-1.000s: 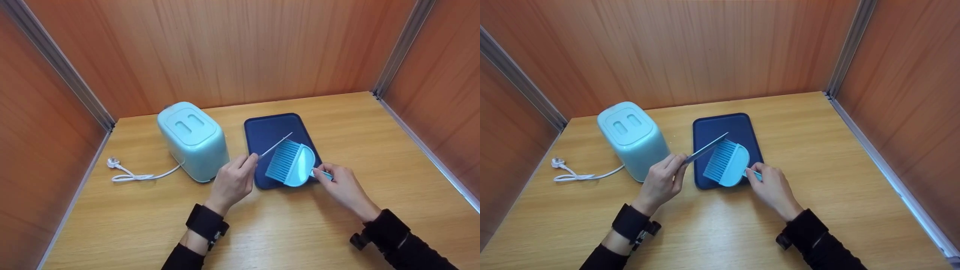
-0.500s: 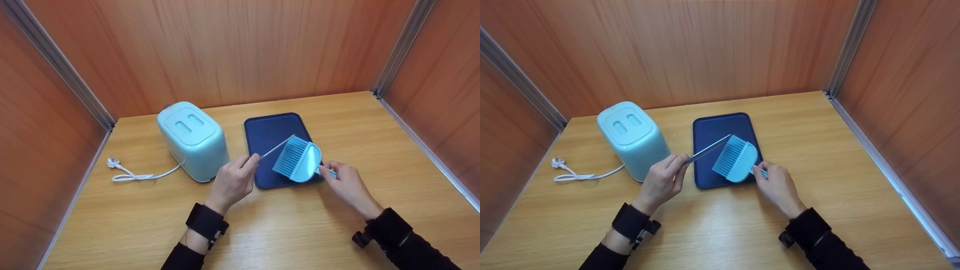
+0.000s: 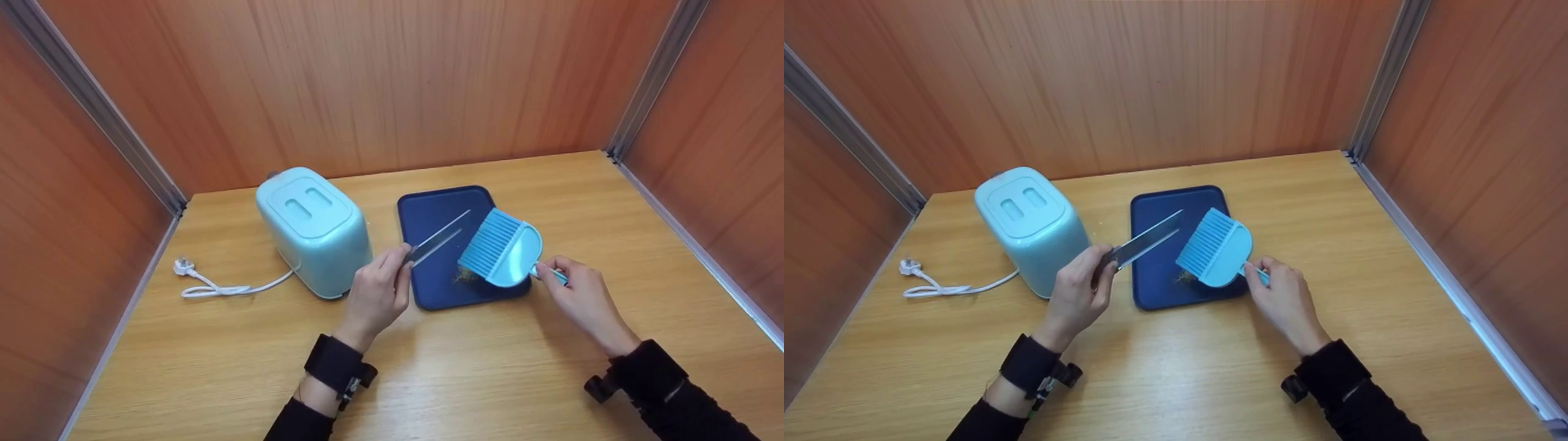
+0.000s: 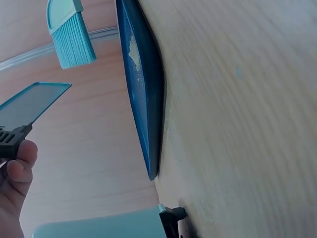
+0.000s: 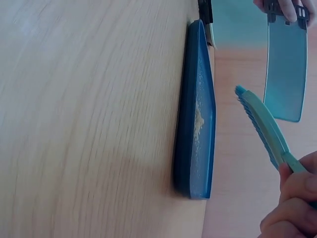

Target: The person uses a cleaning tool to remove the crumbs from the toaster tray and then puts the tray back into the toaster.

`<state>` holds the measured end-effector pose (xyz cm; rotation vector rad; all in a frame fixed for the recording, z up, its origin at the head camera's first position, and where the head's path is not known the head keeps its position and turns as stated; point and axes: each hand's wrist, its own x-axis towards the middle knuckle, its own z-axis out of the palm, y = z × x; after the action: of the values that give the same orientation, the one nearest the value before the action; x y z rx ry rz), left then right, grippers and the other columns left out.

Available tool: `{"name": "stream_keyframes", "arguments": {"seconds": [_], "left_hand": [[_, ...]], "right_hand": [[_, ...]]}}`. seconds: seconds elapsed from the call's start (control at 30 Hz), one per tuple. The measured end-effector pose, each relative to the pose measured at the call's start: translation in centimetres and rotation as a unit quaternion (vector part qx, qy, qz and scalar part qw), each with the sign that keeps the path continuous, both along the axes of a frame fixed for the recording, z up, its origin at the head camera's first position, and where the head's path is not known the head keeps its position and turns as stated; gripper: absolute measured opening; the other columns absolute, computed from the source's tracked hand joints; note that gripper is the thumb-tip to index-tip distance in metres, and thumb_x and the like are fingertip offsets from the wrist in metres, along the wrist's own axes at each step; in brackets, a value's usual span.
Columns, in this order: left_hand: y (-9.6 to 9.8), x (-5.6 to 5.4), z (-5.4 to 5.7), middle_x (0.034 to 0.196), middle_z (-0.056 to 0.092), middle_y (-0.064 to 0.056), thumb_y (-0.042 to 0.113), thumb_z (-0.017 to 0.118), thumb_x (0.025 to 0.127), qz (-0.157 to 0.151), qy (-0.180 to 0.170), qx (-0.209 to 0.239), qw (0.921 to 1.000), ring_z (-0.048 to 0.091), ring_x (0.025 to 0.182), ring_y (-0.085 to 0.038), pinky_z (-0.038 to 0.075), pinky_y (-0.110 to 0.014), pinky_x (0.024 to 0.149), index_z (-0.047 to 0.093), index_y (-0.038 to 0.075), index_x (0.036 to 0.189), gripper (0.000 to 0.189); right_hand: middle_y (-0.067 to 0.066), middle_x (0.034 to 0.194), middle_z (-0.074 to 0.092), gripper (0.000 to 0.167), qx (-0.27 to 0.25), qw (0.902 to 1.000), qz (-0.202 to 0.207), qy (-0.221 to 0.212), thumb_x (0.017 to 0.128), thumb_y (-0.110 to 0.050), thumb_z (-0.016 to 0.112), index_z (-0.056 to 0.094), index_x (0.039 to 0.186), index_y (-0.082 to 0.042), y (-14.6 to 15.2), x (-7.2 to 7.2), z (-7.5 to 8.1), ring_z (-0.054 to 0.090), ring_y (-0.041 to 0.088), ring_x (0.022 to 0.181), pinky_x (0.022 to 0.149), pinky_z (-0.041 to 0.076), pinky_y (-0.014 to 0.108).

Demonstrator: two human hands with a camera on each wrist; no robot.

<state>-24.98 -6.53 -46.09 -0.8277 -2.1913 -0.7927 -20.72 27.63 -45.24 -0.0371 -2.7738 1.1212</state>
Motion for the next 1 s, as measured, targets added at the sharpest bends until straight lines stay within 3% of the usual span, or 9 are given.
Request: {"name": "stream_keyframes", "arguments": {"seconds": [0.2, 0.47, 0.57, 0.7, 0.9, 1.0], "left_hand": [[-0.1, -0.1, 0.1, 0.094, 0.07, -0.01, 0.01, 0.063, 0.106, 0.006, -0.082, 0.074, 0.9939, 0.065, 0.079, -0.019, 0.058, -0.032, 0.068, 0.067, 0.004, 0.12, 0.016], [-0.3, -0.3, 0.0, 0.1, 0.075, -0.012, 0.011, 0.065, 0.104, 0.009, -0.162, 0.141, 0.9766, 0.069, 0.084, -0.019, 0.059, -0.032, 0.072, 0.065, 0.005, 0.118, 0.016], [-0.4, -0.1, 0.0, 0.097, 0.073, -0.013, 0.011, 0.064, 0.105, -0.003, -0.208, 0.167, 0.9637, 0.068, 0.073, -0.016, 0.058, -0.029, 0.063, 0.064, 0.006, 0.121, 0.017], [-0.7, 0.0, -0.2, 0.091, 0.071, -0.014, 0.012, 0.062, 0.107, -0.029, -0.269, 0.208, 0.9399, 0.065, 0.058, -0.014, 0.055, -0.026, 0.053, 0.064, 0.008, 0.123, 0.017], [-1.1, 0.2, -0.5, 0.083, 0.07, -0.016, 0.016, 0.06, 0.109, -0.044, -0.331, 0.25, 0.9089, 0.069, 0.058, -0.03, 0.054, -0.027, 0.05, 0.063, 0.008, 0.122, 0.015], [-1.3, 0.4, -0.4, 0.084, 0.07, -0.017, 0.017, 0.059, 0.11, -0.051, -0.357, 0.271, 0.8926, 0.069, 0.059, -0.031, 0.055, -0.028, 0.049, 0.061, 0.008, 0.123, 0.015]], "right_hand": [[0.004, 0.081, 0.056, 0.039, 0.007, 0.9995, -0.018, 0.024, 0.113, -0.037, 0.054, 0.069, 0.112, -0.001, 1.3, 0.0, -0.4, 0.047, 0.015, 0.068, 0.059, 0.035, 0.026], [0.004, 0.08, 0.053, 0.044, -0.009, 0.9989, -0.046, 0.007, 0.115, -0.04, 0.043, 0.062, 0.115, 0.0, 3.3, -0.4, -0.8, 0.046, 0.015, 0.064, 0.056, 0.036, 0.028], [0.005, 0.081, 0.053, 0.044, -0.015, 0.998, -0.06, 0.013, 0.115, -0.037, 0.04, 0.062, 0.114, 0.0, 3.9, -0.6, -1.1, 0.046, 0.015, 0.064, 0.055, 0.036, 0.028], [0.006, 0.083, 0.053, 0.045, -0.016, 0.9967, -0.079, 0.013, 0.115, -0.035, 0.036, 0.062, 0.114, 0.001, 5.0, -0.9, -1.7, 0.046, 0.015, 0.066, 0.056, 0.037, 0.029], [0.01, 0.092, 0.053, 0.049, -0.026, 0.9945, -0.097, -0.028, 0.115, -0.037, 0.03, 0.058, 0.121, 0.002, 6.8, -1.7, -2.6, 0.047, 0.021, 0.077, 0.064, 0.038, 0.031], [0.012, 0.096, 0.051, 0.051, -0.031, 0.9926, -0.103, -0.056, 0.115, -0.037, 0.027, 0.056, 0.125, 0.003, 7.7, -2.0, -3.0, 0.048, 0.024, 0.083, 0.067, 0.039, 0.032]]}}
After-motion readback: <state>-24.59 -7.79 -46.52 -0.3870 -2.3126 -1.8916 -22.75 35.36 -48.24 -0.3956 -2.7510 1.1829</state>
